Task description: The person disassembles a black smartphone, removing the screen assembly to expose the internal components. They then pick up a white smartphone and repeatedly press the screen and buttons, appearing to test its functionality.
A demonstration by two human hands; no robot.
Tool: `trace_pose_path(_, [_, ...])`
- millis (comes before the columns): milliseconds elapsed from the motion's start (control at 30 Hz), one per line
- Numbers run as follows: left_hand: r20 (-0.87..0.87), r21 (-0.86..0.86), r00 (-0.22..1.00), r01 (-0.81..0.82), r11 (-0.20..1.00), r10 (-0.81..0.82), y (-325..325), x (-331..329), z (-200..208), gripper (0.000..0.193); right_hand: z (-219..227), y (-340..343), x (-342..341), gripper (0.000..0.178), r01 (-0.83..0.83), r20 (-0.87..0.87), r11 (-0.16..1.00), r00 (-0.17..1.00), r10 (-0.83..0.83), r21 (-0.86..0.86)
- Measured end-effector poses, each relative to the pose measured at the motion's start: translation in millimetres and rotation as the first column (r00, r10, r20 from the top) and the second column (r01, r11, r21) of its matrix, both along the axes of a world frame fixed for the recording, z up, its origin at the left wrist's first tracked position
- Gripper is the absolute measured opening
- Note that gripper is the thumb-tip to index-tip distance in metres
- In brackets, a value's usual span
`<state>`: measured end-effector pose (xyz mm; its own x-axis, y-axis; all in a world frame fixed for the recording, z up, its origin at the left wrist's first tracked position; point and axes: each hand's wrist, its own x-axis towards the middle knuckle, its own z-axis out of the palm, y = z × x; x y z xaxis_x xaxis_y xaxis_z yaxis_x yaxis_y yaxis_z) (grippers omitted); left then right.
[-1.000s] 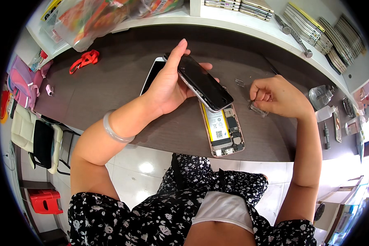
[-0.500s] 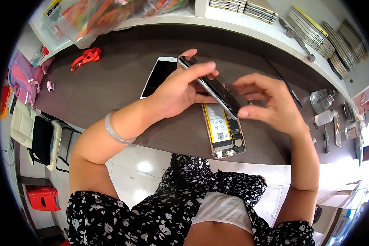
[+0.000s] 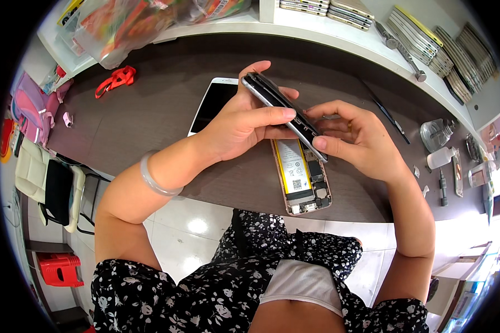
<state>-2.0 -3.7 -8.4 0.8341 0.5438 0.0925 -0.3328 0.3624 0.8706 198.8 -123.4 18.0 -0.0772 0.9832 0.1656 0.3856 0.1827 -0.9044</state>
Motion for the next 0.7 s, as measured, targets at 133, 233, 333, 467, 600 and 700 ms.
trace_pose_path(133, [0.014,0.027,1.0,0.008,1.0,-0.008,0.1,1.4,-0.9,0.073,-1.9,0.0,0.3,0.045,-0.004,0.046,0.999,0.999,0.002,0.045])
trace_pose_path(233, [0.067,0.019,0.997,0.048,0.999,-0.049,1.8,0.6,-4.5,0.075,-0.5,-0.2,-2.1,0.048,-0.026,0.072,0.996,0.997,0.02,0.081])
trace_pose_path(333, [0.085,0.0,0.994,0.073,0.997,-0.073,1.9,-0.3,-4.0,0.076,-0.2,0.1,-1.6,0.051,-0.042,0.117,0.995,0.993,0.032,0.089])
trace_pose_path(467, [0.102,-0.044,0.99,0.103,0.994,-0.098,4.6,-3.3,-3.1,0.072,-0.9,0.0,-3.2,0.056,-0.039,0.17,0.992,0.985,0.018,0.121])
trace_pose_path(600, [0.055,-0.045,0.996,0.073,0.996,-0.07,3.4,-2.2,-0.3,0.069,-4.6,-0.2,-5.7,0.058,-0.036,0.217,0.986,0.976,0.0,0.162])
trace_pose_path(700, [-0.005,-0.029,1.0,0.016,0.999,-0.016,-1.6,-0.4,5.8,0.07,-1.8,-2.0,-9.4,0.058,-0.041,0.303,0.971,0.953,-0.033,0.234])
